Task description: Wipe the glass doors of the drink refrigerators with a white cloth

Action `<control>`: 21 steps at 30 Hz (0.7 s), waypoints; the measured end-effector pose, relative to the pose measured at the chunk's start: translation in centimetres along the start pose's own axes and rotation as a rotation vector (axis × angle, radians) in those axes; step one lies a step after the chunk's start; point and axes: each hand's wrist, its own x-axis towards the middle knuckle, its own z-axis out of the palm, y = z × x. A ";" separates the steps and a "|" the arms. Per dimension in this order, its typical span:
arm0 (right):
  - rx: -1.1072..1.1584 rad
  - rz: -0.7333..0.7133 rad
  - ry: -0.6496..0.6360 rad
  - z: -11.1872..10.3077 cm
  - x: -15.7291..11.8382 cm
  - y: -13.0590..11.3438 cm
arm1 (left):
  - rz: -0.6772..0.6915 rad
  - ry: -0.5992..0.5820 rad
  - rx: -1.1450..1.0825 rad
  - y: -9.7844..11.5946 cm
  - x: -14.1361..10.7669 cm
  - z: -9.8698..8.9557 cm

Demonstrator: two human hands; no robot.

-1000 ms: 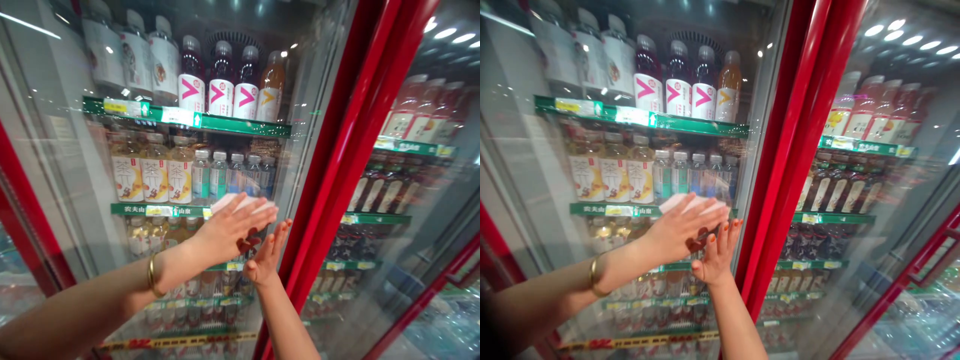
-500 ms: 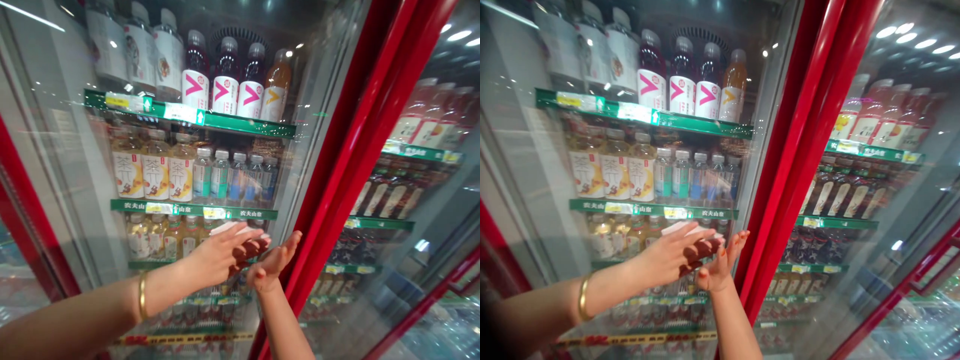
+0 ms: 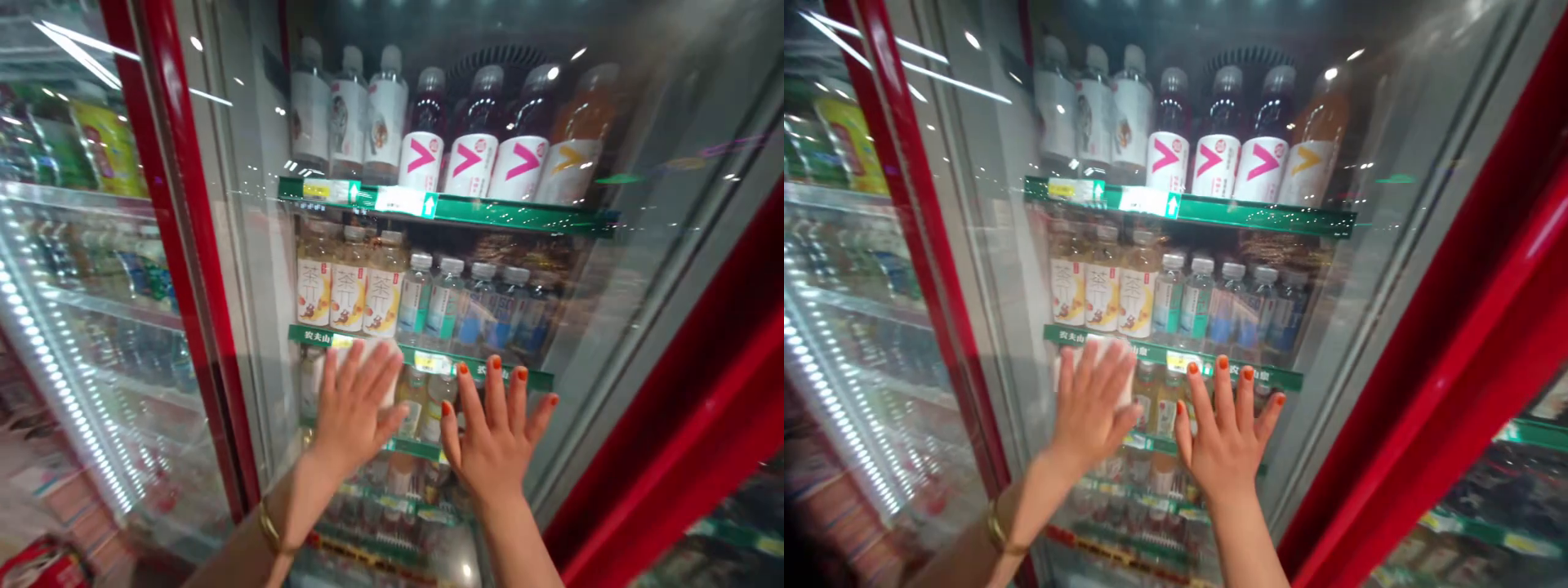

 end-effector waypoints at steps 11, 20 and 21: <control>0.023 0.038 -0.002 0.1 -0.7 0.3 | -0.295 0.066 0.037 -3.4 2.1 -0.9; 0.001 -0.006 -0.002 -0.2 -0.3 0.3 | -0.511 0.077 -0.013 -4.7 -5.9 0.5; -0.001 -0.005 0.001 -0.2 -0.3 0.3 | -0.582 0.137 -0.030 -5.5 -4.5 0.3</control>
